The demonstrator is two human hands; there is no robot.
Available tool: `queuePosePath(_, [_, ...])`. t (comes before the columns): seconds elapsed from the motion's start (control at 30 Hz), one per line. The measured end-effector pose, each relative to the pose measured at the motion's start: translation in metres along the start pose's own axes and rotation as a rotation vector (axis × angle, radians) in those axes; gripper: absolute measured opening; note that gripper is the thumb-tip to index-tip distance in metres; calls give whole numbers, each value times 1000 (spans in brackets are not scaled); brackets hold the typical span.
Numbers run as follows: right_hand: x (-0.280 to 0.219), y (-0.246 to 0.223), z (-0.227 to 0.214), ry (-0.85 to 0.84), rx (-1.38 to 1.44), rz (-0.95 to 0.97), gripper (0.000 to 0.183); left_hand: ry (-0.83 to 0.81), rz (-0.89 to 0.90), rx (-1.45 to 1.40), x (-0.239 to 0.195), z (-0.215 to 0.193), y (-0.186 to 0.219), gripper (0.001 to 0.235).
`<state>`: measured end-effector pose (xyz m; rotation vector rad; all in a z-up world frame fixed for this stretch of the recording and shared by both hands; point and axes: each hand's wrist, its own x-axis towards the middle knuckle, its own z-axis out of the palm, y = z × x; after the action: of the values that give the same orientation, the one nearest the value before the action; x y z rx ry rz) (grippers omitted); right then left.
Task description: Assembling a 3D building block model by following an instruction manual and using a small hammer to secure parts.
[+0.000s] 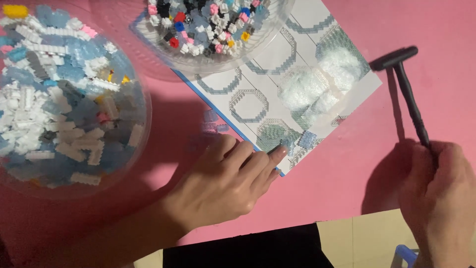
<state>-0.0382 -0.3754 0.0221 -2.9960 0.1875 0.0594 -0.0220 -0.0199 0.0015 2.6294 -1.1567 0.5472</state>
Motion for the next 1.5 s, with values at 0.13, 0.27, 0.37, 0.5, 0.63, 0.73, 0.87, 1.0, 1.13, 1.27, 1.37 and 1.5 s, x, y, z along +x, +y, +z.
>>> queuePosePath(0.13, [-50,-64,-14,40,-115,163,24,17,0,-17,1,1,-3,30])
queuePosePath(0.27, [-106,-61,11,24,366,123,40,34,-20,-18,0,0,-4,33])
queuePosePath(0.37, [-145,-30,38,-244,1159,269,44,73,-53,-59,1,1,-3,28])
queuePosePath(0.5, [-142,-19,27,-295,1029,227,51,75,-44,-42,0,4,-2,29])
queuePosePath(0.63, [-120,-73,2,-283,779,360,50,90,-84,-127,-1,6,2,26])
queuePosePath(0.73, [-128,-46,15,-268,804,340,47,99,-91,-134,0,8,0,27])
queuePosePath(0.87, [-132,-60,24,-240,737,398,47,93,-92,-125,1,8,1,30])
queuePosePath(1.0, [-115,41,71,-906,1480,37,41,97,-89,-162,-1,9,3,28])
queuePosePath(1.13, [-135,-31,30,-232,749,251,42,74,-72,-122,2,10,0,31])
queuePosePath(1.27, [-117,-89,11,-209,447,344,51,87,-97,-196,2,10,2,30])
queuePosePath(1.37, [-143,123,96,-903,1191,188,29,102,-101,-210,2,11,4,28])
queuePosePath(1.5, [-122,-21,46,-135,457,413,42,114,-96,-214,2,11,2,26])
